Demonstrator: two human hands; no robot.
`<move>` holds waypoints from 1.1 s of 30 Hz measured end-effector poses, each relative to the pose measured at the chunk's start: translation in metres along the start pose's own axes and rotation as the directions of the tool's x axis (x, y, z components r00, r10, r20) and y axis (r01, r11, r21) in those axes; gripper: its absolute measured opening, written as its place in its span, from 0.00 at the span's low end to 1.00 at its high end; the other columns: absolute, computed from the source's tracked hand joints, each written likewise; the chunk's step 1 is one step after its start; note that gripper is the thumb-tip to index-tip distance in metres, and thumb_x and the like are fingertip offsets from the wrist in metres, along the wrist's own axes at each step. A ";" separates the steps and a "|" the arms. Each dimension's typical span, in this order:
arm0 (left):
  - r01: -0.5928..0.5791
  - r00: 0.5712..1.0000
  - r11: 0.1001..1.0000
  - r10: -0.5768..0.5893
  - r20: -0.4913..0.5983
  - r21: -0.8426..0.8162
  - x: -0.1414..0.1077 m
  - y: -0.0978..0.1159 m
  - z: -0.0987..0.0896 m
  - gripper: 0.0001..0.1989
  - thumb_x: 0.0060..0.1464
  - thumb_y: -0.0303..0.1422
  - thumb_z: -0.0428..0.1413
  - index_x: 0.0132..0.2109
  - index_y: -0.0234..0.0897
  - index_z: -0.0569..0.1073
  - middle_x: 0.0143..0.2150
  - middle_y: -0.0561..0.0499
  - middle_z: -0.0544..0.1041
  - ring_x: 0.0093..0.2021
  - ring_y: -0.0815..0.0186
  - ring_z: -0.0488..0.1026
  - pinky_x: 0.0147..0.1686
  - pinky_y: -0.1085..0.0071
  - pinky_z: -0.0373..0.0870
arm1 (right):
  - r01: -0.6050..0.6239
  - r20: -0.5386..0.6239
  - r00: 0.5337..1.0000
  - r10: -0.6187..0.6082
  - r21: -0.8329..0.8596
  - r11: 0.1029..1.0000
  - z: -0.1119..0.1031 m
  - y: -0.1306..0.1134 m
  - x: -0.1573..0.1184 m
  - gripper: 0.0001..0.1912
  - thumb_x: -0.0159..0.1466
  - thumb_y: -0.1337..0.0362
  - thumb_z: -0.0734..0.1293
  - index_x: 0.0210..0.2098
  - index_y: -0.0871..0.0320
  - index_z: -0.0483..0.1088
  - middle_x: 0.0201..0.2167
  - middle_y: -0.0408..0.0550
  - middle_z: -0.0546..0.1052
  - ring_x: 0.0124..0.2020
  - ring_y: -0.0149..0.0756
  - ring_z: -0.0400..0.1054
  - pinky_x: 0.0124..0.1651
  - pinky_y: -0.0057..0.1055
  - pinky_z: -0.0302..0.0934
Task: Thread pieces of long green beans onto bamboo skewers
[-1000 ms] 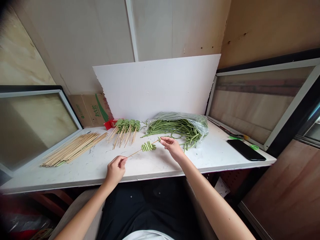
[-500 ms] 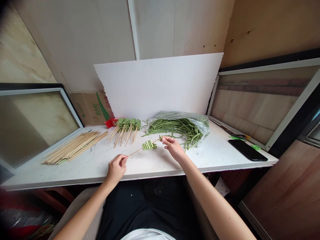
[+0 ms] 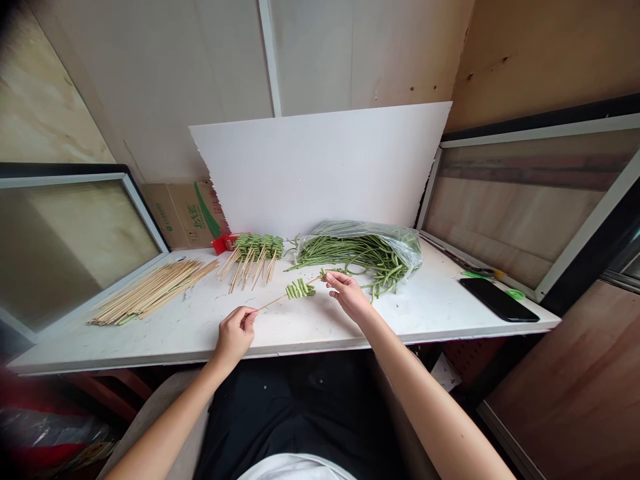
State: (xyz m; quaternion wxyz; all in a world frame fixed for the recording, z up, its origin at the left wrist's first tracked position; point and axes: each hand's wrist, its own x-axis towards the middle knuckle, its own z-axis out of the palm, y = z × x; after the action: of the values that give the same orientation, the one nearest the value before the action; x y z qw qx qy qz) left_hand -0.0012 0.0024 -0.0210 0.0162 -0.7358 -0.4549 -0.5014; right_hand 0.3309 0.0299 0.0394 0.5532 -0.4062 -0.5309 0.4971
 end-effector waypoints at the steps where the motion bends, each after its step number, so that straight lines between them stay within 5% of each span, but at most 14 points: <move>1: 0.002 1.000 1.000 -0.002 0.000 0.001 0.000 0.000 0.000 0.11 0.68 0.31 0.51 0.37 0.39 0.75 0.32 0.49 0.78 0.31 0.63 0.75 0.35 0.70 0.70 | 0.001 0.001 1.000 -0.001 -0.013 1.000 0.000 0.000 0.000 0.25 0.59 0.37 0.74 0.39 0.52 0.76 0.41 0.51 0.77 0.42 0.41 0.67 0.43 0.35 0.61; 33: 0.017 1.000 1.000 -0.017 0.003 -0.013 0.000 -0.001 0.000 0.11 0.66 0.29 0.51 0.36 0.39 0.74 0.31 0.50 0.77 0.31 0.63 0.75 0.34 0.70 0.69 | 0.002 -0.045 0.999 0.001 0.076 0.997 0.002 0.008 0.000 0.23 0.59 0.41 0.76 0.42 0.51 0.79 0.45 0.50 0.77 0.44 0.42 0.68 0.44 0.35 0.62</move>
State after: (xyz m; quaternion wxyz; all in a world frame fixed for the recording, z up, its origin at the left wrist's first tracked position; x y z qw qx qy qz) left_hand -0.0016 0.0028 -0.0216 0.0063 -0.7328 -0.4579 -0.5033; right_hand 0.3282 0.0308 0.0319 0.5800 -0.3960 -0.4993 0.5074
